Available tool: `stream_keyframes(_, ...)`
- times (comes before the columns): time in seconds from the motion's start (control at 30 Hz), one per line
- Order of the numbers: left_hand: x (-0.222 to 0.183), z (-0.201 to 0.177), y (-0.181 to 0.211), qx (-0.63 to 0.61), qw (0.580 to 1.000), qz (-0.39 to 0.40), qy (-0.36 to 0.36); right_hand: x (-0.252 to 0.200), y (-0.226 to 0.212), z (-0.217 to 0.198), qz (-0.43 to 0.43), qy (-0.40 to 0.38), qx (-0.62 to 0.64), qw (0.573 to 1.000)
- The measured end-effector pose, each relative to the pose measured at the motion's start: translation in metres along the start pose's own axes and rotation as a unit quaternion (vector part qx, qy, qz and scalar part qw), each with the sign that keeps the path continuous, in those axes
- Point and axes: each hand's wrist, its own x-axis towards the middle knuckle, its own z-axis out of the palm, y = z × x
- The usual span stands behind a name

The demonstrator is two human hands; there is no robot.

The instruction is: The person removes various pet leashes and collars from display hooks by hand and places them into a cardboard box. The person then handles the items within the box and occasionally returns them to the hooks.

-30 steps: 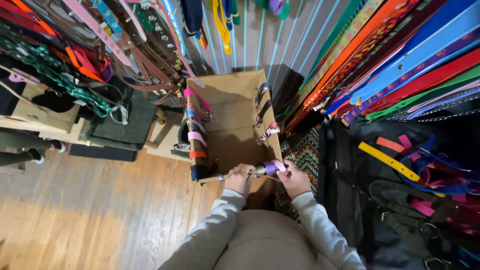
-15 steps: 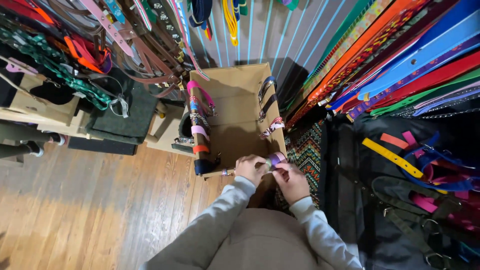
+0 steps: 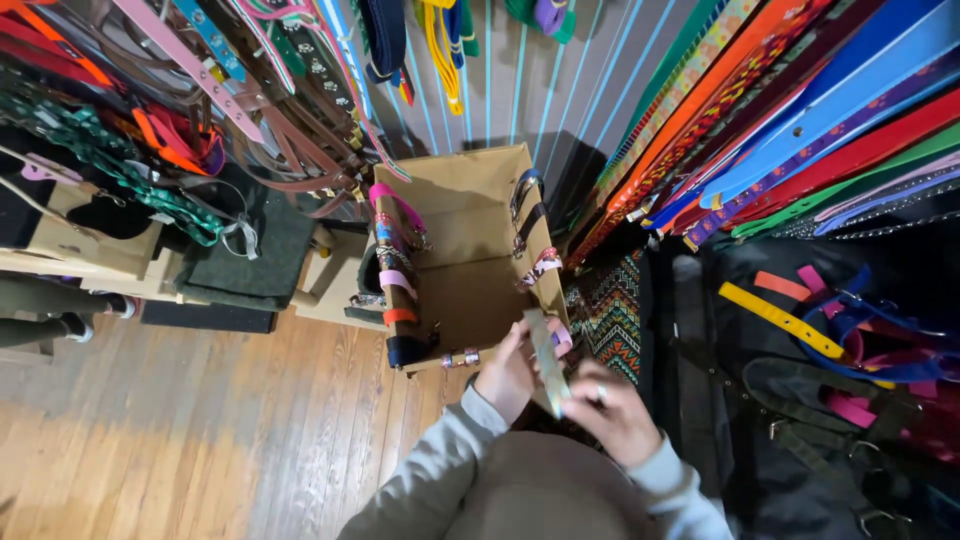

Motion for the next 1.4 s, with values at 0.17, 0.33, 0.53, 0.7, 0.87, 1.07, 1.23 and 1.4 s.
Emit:
stream_keyframes(0.17, 0.013, 0.022, 0.015, -0.068, 0.982, 0.043, -0.173, -0.023, -0.016, -0.005, -0.018, -0.044, 0.026, 0.999)
stream_keyframes(0.33, 0.043, 0.032, 0.036, 0.004, 0.996, 0.083, 0.029, -0.054, 0.003, -0.012, 0.027, -0.056, 0.014, 0.998)
stream_keyframes(0.53, 0.033, 0.1, 0.054, 0.027, 0.995, 0.088, 0.039, -0.084, 0.038, -0.02, 0.067, -0.015, 0.031, 0.997)
stream_keyframes(0.7, 0.042, 0.129, 0.039, 0.162, 0.969, 0.167, -0.079, -0.095, 0.047, -0.027, 0.134, 0.047, 0.032, 0.989)
stream_keyframes(0.87, 0.032, 0.18, 0.043, 0.247, 0.935, 0.182, -0.177, -0.11, 0.085, -0.027, 0.261, 0.14, -0.03, 0.955)
stream_keyframes(1.07, 0.022, 0.239, 0.054, 0.341, 0.876, 0.216, -0.265, -0.1, 0.081, -0.04, 0.381, 0.126, 0.033, 0.915)
stream_keyframes(1.23, 0.03, 0.28, 0.073, 0.37, 0.84, 0.239, -0.318, -0.102, 0.096, -0.038, 0.396, 0.145, 0.015, 0.906)
stream_keyframes(1.4, 0.044, 0.323, 0.097, 0.333, 0.858, 0.232, -0.314, -0.115, 0.151, -0.014, 0.398, 0.181, 0.191, 0.879)
